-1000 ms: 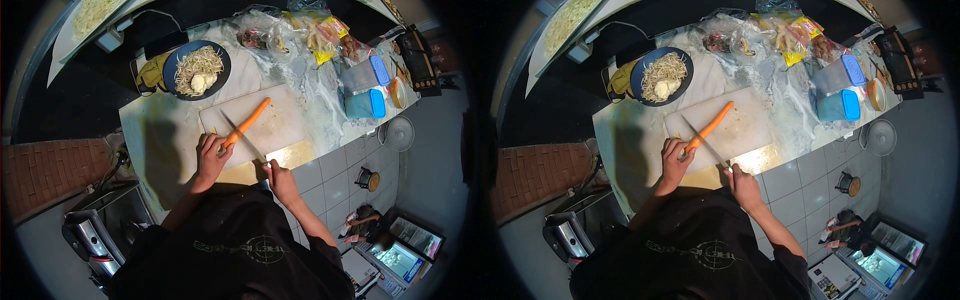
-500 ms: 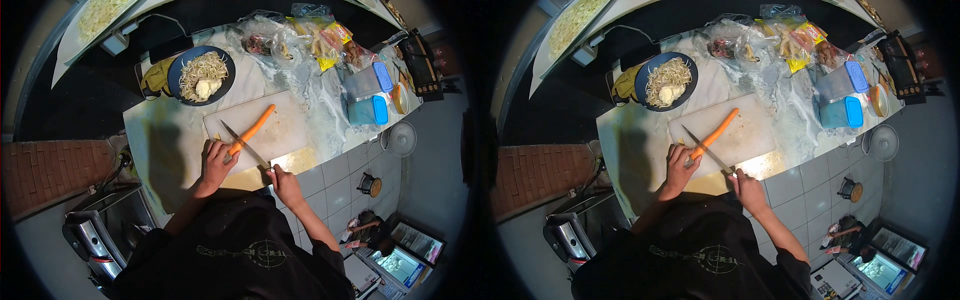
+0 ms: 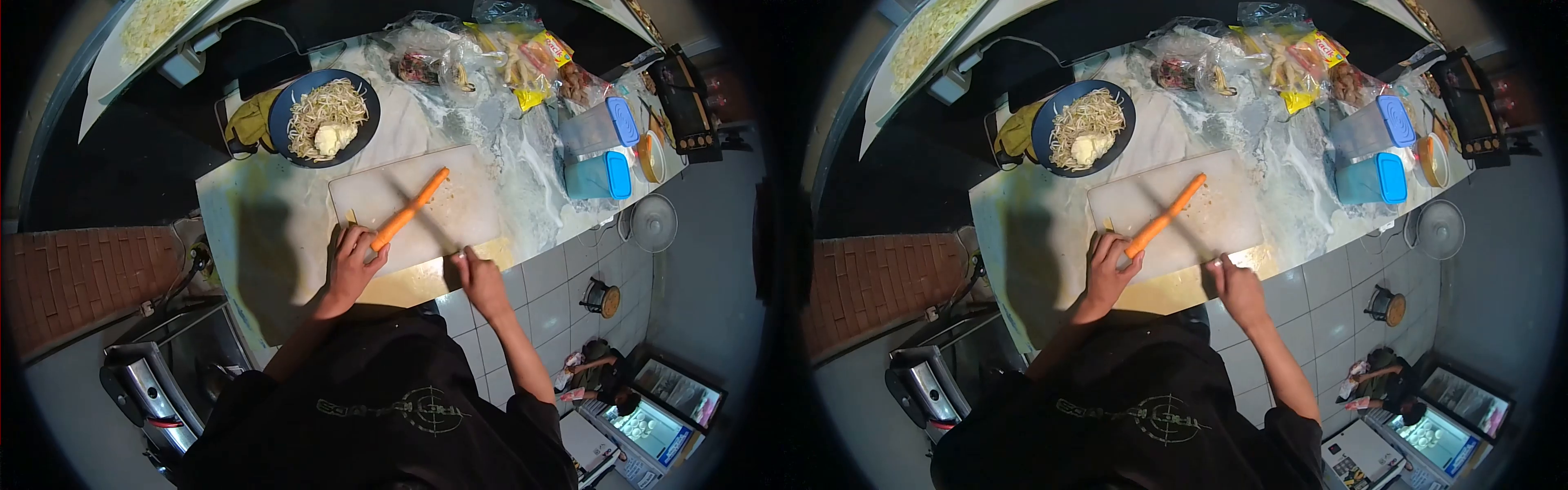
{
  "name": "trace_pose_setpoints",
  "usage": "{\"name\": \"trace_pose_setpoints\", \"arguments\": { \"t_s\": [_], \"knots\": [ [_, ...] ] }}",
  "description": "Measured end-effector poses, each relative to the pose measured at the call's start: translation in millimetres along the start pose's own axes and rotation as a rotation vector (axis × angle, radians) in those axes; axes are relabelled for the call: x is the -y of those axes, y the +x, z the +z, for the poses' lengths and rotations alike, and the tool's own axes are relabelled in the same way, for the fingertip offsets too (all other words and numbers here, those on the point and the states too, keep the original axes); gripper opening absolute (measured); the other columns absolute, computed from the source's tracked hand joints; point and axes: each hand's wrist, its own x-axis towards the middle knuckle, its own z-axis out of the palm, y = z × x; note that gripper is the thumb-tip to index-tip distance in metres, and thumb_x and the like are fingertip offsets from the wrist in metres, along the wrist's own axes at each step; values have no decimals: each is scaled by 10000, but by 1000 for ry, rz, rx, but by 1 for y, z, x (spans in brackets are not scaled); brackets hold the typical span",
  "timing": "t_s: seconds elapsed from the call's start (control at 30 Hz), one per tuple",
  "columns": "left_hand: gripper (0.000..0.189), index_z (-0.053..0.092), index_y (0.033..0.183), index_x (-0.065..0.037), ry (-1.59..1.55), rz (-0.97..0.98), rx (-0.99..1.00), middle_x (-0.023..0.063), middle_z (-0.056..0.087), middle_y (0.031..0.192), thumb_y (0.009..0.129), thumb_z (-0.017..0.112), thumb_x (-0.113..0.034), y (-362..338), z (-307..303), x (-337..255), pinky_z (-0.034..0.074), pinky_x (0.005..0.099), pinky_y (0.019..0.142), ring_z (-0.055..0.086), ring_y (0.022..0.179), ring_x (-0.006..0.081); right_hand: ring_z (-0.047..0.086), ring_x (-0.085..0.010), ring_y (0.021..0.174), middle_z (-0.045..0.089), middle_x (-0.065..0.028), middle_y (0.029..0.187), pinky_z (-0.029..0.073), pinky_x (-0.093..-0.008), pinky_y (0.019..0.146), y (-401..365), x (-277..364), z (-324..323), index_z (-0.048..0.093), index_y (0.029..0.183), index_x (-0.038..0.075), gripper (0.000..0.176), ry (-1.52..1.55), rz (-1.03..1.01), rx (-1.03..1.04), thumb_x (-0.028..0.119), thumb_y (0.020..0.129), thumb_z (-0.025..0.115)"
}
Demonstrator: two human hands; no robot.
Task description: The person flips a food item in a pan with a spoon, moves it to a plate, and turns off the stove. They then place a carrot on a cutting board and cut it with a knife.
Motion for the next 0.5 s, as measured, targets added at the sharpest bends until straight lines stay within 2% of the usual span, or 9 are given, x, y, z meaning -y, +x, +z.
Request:
{"name": "trace_pose_setpoints", "arguments": {
  "t_s": [0.07, 0.1, 0.2, 0.33, 0.47, 0.5],
  "knots": [
    [264, 621, 933, -11, 0, 1, -7, 117, 590, 945, 730, 785, -47, -2, 0, 0, 500, 404, 769, 591, 887, 317, 629, -446, 622, 616, -247, 648, 487, -527, 528, 10, -7, -10, 562, 964, 24, 305, -25, 148, -171, 326, 1002, 542],
    [264, 620, 939, -11, 1, -2, -5, 119, 589, 953, 733, 782, -44, -2, 0, -1, 502, 401, 772, 593, 893, 318, 627, -445, 614, 616, -245, 641, 482, -528, 520, 13, -10, -16, 560, 957, 20, 301, -92, 202, -168, 317, 1004, 541],
    [262, 620, 948, -10, 10, 13, -6, 123, 583, 976, 739, 776, -36, -2, -1, 0, 505, 393, 767, 595, 899, 315, 623, -443, 600, 611, -238, 624, 476, -525, 510, 9, -4, -21, 554, 945, 22, 292, -103, 147, -183, 307, 1007, 539],
    [262, 621, 968, -7, -14, -17, 6, 125, 562, 1023, 749, 763, -14, -8, 3, 3, 510, 375, 746, 592, 909, 300, 627, -435, 596, 604, -228, 603, 499, -511, 531, -3, 19, -17, 548, 936, 15, 313, -57, -1, -30, 321, 1002, 550],
    [277, 626, 1003, -5, 16, 19, 19, 125, 550, 1046, 758, 756, -1, -9, 2, 5, 513, 362, 738, 588, 923, 289, 628, -440, 601, 602, -230, 598, 501, -515, 533, 1, 3, -10, 554, 944, 18, 317, -97, 46, -38, 330, 1003, 548],
    [293, 631, 1027, -9, 26, 35, 16, 124, 551, 1048, 763, 758, -8, -9, 3, 6, 513, 364, 743, 588, 923, 289, 627, -453, 605, 606, -228, 601, 504, -529, 538, 5, -2, -11, 564, 961, 27, 313, -111, 111, -71, 337, 1004, 544]
  ]
}}
